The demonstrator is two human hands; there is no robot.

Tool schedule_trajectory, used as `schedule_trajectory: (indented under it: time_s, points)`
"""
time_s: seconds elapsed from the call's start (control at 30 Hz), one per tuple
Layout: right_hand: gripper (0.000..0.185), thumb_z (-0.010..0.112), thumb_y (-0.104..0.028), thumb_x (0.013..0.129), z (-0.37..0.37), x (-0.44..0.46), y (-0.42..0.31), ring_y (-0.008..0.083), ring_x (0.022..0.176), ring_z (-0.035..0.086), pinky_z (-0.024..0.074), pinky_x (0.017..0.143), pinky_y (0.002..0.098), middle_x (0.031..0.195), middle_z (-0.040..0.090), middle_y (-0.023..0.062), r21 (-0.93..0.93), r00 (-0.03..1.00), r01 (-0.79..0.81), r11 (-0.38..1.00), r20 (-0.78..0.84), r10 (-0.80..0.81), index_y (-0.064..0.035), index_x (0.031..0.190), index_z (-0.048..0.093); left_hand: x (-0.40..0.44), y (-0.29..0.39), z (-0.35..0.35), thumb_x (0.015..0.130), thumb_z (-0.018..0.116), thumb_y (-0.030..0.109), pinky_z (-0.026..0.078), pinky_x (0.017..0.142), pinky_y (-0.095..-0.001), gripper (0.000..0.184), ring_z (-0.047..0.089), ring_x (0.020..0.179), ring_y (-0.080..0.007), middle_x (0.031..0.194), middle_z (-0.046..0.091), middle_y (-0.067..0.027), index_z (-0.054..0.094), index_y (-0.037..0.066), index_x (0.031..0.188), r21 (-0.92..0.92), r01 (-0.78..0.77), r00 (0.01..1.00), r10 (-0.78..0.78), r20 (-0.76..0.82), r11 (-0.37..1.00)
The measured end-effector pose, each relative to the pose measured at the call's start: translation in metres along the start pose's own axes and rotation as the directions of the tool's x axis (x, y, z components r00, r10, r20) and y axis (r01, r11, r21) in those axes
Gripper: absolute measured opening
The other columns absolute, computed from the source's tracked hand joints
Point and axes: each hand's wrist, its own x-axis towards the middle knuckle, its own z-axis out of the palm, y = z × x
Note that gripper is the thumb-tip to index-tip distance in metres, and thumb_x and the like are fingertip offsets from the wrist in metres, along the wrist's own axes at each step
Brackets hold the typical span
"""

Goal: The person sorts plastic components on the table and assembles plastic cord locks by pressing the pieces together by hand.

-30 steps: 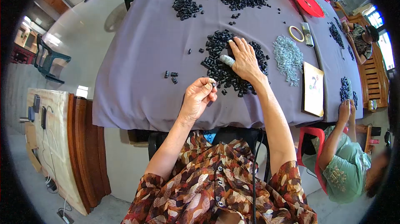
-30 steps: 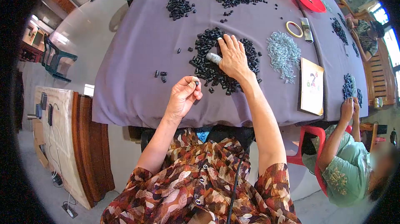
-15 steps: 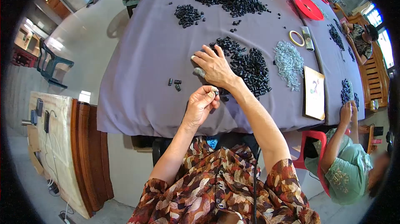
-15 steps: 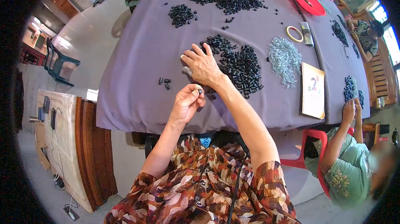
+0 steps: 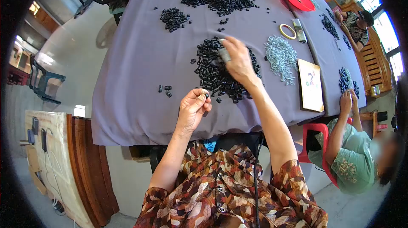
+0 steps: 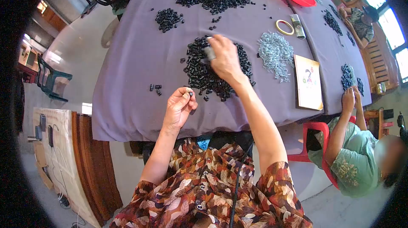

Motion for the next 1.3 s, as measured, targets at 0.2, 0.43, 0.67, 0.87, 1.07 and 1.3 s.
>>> schedule_trajectory:
  time_s: [0.2,0.43,0.67,0.87,1.07,1.3]
  points:
    - [0.038,0.045,0.007,0.072,-0.057,-0.05,0.06,0.0349,0.101,0.05,0.0406,0.089,0.0416,0.101,0.055,0.0177,-0.129,0.947,-0.322,0.938,-0.043,0.319,-0.0016,0.108,0.056,0.0,0.001,-0.001,0.09,0.056,0.01,0.046,0.063,-0.0256,0.01,0.054,0.066,-0.0099,0.083,0.059,-0.007,0.059,0.003,0.097,0.018,-0.011,1.0,0.01,0.016,1.0]
    - [0.039,0.041,0.008,0.074,-0.063,-0.061,0.084,0.0347,0.1,0.055,0.0419,0.089,0.0398,0.101,0.06,0.0186,-0.157,0.929,-0.371,0.915,-0.064,0.365,-0.0016,0.108,0.057,0.0,0.001,-0.001,0.09,0.055,0.009,0.043,0.063,-0.0264,0.008,0.052,0.068,-0.0109,0.083,0.058,-0.0058,0.059,0.004,0.095,0.035,-0.012,1.0,0.011,0.019,0.999]
    - [0.04,0.042,0.006,0.076,-0.061,-0.06,0.076,0.0336,0.104,0.055,0.0407,0.092,0.0394,0.106,0.061,0.018,-0.084,0.938,-0.346,0.935,-0.018,0.345,-0.0021,0.112,0.057,0.0,0.001,0.0,0.09,0.056,0.01,0.043,0.063,-0.0266,0.009,0.052,0.068,-0.0111,0.083,0.059,-0.0055,0.059,0.004,0.095,0.027,-0.013,1.0,0.013,0.026,1.0]
    - [0.037,0.043,0.004,0.077,-0.045,-0.049,0.075,0.0353,0.102,0.052,0.0384,0.093,0.041,0.105,0.059,0.0196,-0.077,0.955,-0.295,0.952,0.02,0.297,-0.0007,0.112,0.056,0.001,0.001,-0.002,0.09,0.056,0.01,0.043,0.063,-0.0267,0.009,0.052,0.068,-0.0109,0.083,0.059,-0.0053,0.059,0.005,0.096,0.025,-0.013,1.0,0.012,0.027,1.0]
    - [0.033,0.048,-0.009,0.086,-0.038,-0.029,0.06,0.0364,0.112,0.048,0.0367,0.097,0.0418,0.115,0.055,0.0208,0.002,0.93,-0.343,0.939,0.143,0.339,0.0008,0.117,0.053,0.0,0.001,-0.001,0.09,0.057,0.01,0.046,0.063,-0.0257,0.009,0.054,0.067,-0.0106,0.083,0.06,-0.0064,0.06,0.004,0.096,0.004,-0.013,1.0,0.013,0.027,1.0]
    - [0.046,0.053,-0.022,0.088,-0.011,-0.024,0.038,0.0405,0.12,0.04,0.0342,0.1,0.0433,0.13,0.041,0.0263,-0.171,0.952,-0.191,0.967,0.208,0.225,0.0054,0.125,0.043,0.0,-0.001,-0.003,0.09,0.057,0.01,0.046,0.063,-0.0255,0.009,0.055,0.067,-0.0109,0.084,0.06,-0.0068,0.06,0.004,0.097,-0.005,-0.013,1.0,0.013,0.02,1.0]
